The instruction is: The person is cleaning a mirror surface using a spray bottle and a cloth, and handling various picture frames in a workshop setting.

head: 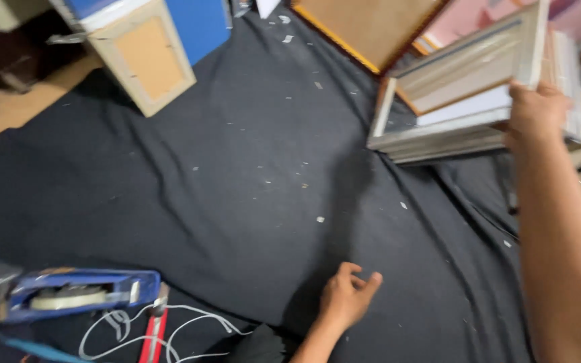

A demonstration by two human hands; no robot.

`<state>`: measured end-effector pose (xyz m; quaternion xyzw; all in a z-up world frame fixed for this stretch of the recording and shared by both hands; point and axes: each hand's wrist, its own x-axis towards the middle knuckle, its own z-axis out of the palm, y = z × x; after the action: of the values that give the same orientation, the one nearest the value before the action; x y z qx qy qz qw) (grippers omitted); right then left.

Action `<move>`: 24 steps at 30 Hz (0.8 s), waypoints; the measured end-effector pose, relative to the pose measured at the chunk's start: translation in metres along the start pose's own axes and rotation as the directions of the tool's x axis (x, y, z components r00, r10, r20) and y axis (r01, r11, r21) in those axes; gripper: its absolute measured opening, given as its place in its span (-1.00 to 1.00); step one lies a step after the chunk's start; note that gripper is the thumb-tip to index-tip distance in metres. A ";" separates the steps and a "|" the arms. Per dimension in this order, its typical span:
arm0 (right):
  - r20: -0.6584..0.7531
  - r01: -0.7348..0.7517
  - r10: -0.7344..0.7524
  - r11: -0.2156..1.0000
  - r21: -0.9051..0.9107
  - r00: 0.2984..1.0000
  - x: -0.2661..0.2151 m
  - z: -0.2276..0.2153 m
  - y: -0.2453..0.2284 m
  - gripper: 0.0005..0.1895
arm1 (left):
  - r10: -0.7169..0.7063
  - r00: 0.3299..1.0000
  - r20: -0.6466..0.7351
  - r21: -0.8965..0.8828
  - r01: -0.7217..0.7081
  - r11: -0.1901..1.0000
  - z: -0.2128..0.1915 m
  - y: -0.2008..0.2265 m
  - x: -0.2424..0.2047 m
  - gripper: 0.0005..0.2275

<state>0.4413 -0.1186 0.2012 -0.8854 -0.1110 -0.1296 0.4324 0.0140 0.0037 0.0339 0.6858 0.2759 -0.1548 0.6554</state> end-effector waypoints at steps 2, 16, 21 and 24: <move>0.009 0.042 -0.042 0.999 -0.013 0.999 0.014 0.003 0.021 -0.70 | -0.001 1.000 -0.003 -0.004 0.001 1.000 -0.002 -0.003 0.003 -0.44; -0.020 0.013 -0.023 0.920 -0.392 1.000 -0.004 -0.007 0.007 -0.51 | 0.037 0.996 0.082 -0.012 -0.037 0.999 -0.007 0.004 -0.004 -0.38; 0.861 -0.794 0.058 0.423 0.437 0.505 0.143 -0.040 0.229 -0.42 | 0.082 0.996 0.039 -0.014 -0.081 0.997 -0.007 0.004 -0.006 -0.35; 0.455 0.320 -0.258 0.945 -0.064 0.852 0.128 0.007 0.306 -0.78 | 0.113 0.994 0.009 -0.014 -0.113 0.993 -0.008 0.005 -0.009 -0.31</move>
<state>0.6567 -0.2861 0.0134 -0.8922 -0.3287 0.0030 0.3097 0.0081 0.0102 0.0439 0.6950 0.2344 -0.1190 0.6693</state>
